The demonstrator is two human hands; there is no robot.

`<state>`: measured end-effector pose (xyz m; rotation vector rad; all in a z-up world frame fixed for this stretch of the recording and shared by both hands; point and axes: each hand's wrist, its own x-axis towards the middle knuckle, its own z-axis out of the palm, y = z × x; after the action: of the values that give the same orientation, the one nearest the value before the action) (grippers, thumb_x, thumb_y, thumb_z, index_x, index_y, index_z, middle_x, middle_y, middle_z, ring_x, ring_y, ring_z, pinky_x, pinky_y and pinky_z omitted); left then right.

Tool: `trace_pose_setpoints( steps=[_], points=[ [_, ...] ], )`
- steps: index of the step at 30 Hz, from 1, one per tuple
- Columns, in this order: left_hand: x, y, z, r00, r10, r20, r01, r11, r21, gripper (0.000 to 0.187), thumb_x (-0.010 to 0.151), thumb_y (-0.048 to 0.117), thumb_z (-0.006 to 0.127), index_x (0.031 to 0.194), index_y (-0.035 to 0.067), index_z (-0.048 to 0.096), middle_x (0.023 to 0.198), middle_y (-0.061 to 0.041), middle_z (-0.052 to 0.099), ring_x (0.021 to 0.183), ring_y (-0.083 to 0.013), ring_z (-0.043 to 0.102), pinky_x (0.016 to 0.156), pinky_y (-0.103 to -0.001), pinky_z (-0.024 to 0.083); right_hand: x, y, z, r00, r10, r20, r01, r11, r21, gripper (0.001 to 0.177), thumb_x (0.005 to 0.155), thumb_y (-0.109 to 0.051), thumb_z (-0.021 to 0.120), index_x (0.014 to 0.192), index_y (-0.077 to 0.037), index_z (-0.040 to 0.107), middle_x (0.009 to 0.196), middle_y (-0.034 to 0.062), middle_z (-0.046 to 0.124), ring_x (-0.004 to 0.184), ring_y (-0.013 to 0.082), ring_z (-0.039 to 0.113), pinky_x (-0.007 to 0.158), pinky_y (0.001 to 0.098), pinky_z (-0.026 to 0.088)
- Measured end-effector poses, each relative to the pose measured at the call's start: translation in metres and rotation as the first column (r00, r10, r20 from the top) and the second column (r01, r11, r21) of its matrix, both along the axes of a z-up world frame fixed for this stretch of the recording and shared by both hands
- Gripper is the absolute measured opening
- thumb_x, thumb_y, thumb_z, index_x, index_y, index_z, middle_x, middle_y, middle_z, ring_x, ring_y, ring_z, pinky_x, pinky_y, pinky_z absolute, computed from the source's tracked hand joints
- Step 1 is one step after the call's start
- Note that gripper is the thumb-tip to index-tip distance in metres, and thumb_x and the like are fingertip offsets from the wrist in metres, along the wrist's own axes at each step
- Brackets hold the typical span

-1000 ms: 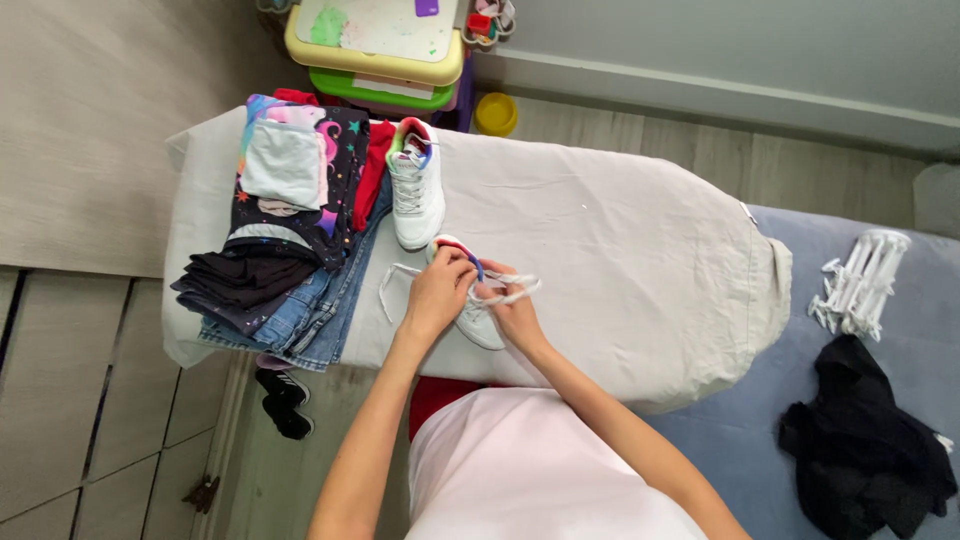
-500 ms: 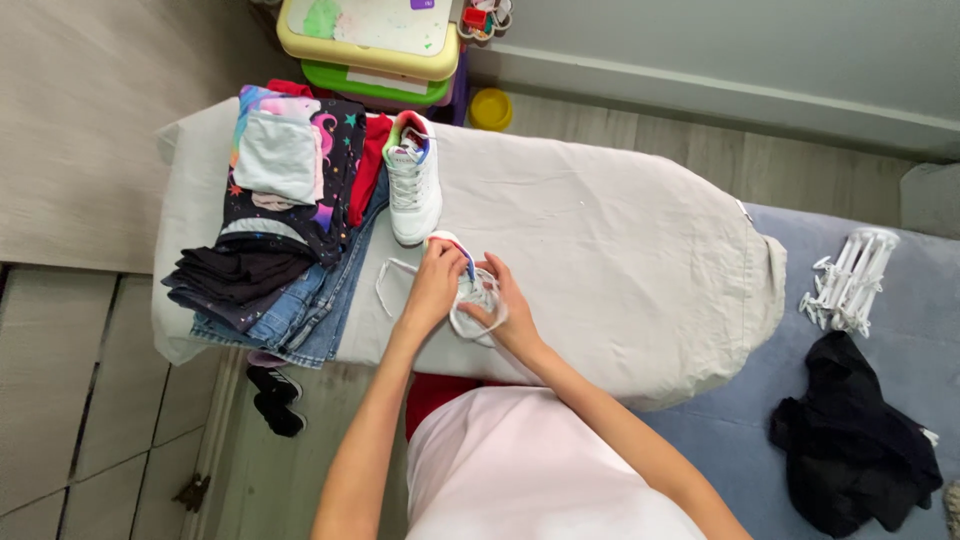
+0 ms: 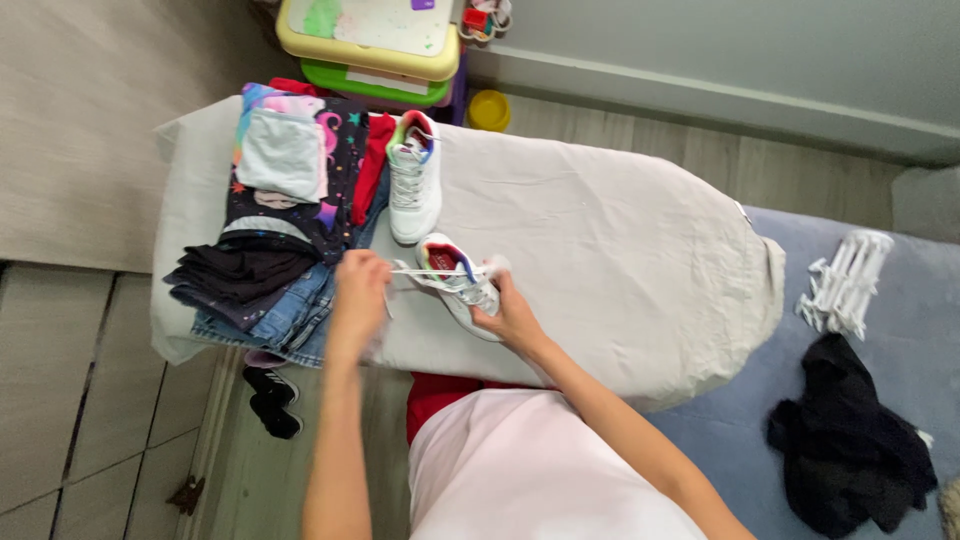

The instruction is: The person is threading laces into a pair of white sneakers.

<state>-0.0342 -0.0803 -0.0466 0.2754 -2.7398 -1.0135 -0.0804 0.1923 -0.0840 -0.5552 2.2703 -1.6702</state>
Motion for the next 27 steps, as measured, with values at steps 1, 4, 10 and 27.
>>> trace_pose_setpoints(
  steps=[1, 4, 10, 27],
  points=[
    [0.002, -0.018, 0.007, 1.000, 0.009, -0.003, -0.009, 1.000, -0.004, 0.017, 0.102, 0.012, 0.059, 0.092, 0.002, 0.069, 0.113, -0.016, 0.061, 0.104, -0.0320, 0.058, 0.092, -0.040, 0.046, -0.002, -0.002, 0.001, 1.000, 0.009, -0.003, -0.009, 1.000, -0.004, 0.072, 0.086, -0.017, 0.079, 0.145, -0.006, 0.039, 0.150, 0.0221, 0.052, 0.123, 0.0334, 0.067, 0.103, 0.0403, 0.050],
    [0.023, -0.064, 0.034, 0.981, 0.083, 0.175, -0.181, 0.718, 0.673, 0.015, 0.103, 0.019, 0.059, 0.114, 0.009, 0.058, 0.103, -0.004, 0.062, 0.096, -0.0144, 0.058, 0.092, -0.029, 0.048, 0.002, 0.000, -0.002, 0.979, -0.041, 0.200, 0.035, 0.999, 0.031, 0.078, 0.082, -0.018, 0.076, 0.149, -0.008, 0.038, 0.129, 0.0184, 0.066, 0.116, 0.0296, 0.068, 0.100, 0.0368, 0.053],
    [0.053, -0.092, 0.076, 0.985, -0.146, -0.095, 0.146, 0.394, 0.908, 0.030, 0.121, 0.019, 0.053, 0.095, 0.005, 0.057, 0.099, -0.002, 0.052, 0.103, -0.0141, 0.054, 0.101, -0.031, 0.044, -0.001, -0.001, -0.001, 0.998, 0.047, 0.049, -0.046, 0.999, -0.019, 0.076, 0.081, -0.015, 0.077, 0.146, -0.005, 0.039, 0.135, 0.0180, 0.062, 0.125, 0.0272, 0.063, 0.106, 0.0362, 0.049],
    [0.025, 0.083, -0.018, 0.982, -0.187, 0.040, 0.190, 0.976, -0.107, 0.021, 0.094, 0.019, 0.068, 0.111, 0.006, 0.063, 0.104, -0.007, 0.071, 0.097, -0.0311, 0.071, 0.106, -0.052, 0.045, -0.029, 0.027, 0.054, 0.943, 0.307, -0.131, -0.207, 0.845, 0.494, 0.096, 0.057, -0.012, 0.083, 0.146, -0.008, 0.047, 0.133, 0.0186, 0.059, 0.117, 0.0393, 0.058, 0.099, 0.0446, 0.049]
  ],
)
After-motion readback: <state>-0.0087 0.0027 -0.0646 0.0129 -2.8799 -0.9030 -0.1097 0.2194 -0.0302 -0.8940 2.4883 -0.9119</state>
